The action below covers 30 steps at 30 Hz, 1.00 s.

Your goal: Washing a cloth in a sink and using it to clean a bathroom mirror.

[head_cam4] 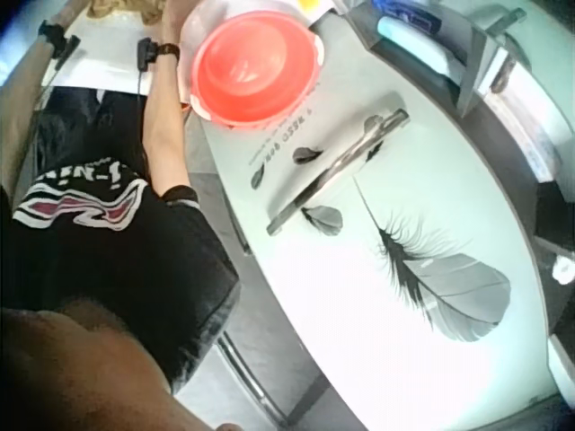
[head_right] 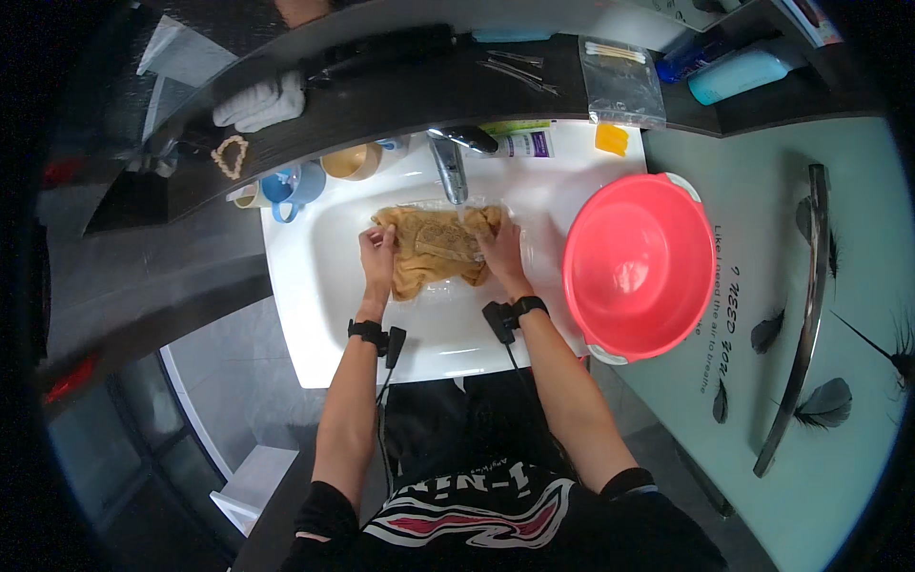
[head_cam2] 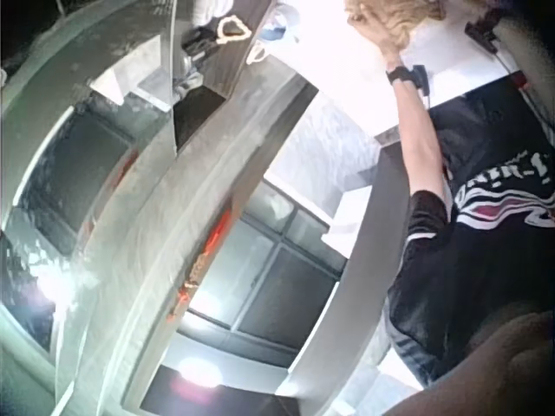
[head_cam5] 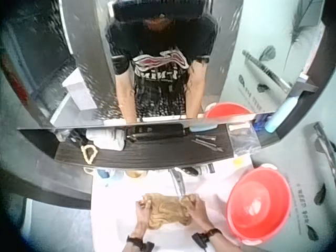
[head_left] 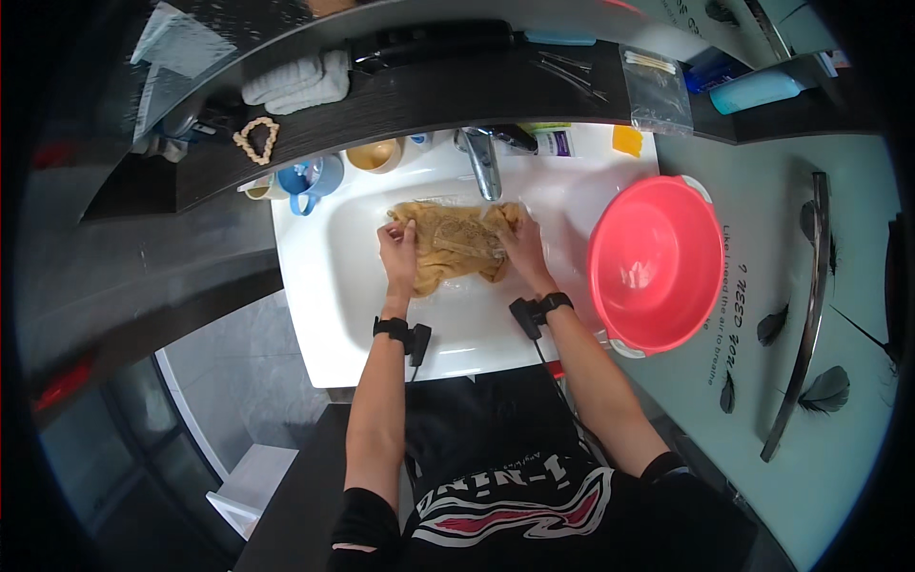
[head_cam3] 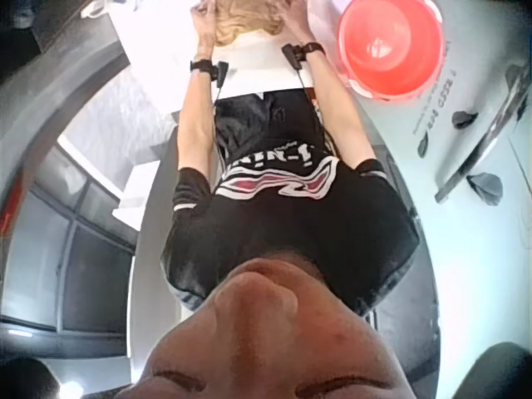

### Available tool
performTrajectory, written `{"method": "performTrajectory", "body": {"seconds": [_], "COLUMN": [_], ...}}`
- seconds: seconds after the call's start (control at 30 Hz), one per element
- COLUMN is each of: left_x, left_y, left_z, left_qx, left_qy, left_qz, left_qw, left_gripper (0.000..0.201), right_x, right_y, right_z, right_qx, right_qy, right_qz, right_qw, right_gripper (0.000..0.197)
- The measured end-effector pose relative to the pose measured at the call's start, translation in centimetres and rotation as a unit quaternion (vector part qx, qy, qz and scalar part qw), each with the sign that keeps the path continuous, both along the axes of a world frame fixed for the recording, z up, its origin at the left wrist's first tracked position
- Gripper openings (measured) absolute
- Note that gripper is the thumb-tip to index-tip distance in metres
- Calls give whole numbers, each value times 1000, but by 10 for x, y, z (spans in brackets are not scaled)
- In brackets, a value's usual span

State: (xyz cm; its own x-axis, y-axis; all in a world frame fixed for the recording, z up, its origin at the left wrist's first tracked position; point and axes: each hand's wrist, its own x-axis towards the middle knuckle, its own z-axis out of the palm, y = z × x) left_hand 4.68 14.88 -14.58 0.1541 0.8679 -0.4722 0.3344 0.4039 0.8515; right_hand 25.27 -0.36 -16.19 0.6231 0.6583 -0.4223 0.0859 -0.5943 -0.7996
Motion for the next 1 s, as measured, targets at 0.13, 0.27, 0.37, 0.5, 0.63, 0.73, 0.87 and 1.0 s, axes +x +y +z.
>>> {"method": "performTrajectory", "body": {"seconds": [0.13,0.27,0.37,0.5,0.63,0.73,0.87,1.0], "left_x": [-14,-6,-25,-21,-41,-63,-65,-43], "left_y": [-16,-41,-63,-65,-58,-72,-85,-59], "left_z": [61,63,56,48,42,65,79,86], "left_qx": [401,445,461,394,335,356,381,351], "left_qy": [318,255,311,289,292,260,258,310], "left_qz": [-317,-435,-457,-510,-582,-582,-569,-558], "left_qw": [799,740,694,708,681,683,682,685], "left_gripper": [54,56,53,50,51,58,69,57], "right_x": [-44,-66,-76,-78,-100,-119,-114,-96], "right_y": [15,-6,-21,-22,-20,-49,-66,-22], "right_z": [61,57,69,59,64,90,84,80], "right_qx": [7,-22,-51,-108,-181,-59,-92,-147], "right_qy": [-223,-363,-365,-305,-268,-328,-433,-373], "right_qz": [190,256,303,328,340,272,359,386], "right_qw": [956,896,879,888,883,903,822,831], "right_gripper": [57,52,47,40,50,71,62,45]}}
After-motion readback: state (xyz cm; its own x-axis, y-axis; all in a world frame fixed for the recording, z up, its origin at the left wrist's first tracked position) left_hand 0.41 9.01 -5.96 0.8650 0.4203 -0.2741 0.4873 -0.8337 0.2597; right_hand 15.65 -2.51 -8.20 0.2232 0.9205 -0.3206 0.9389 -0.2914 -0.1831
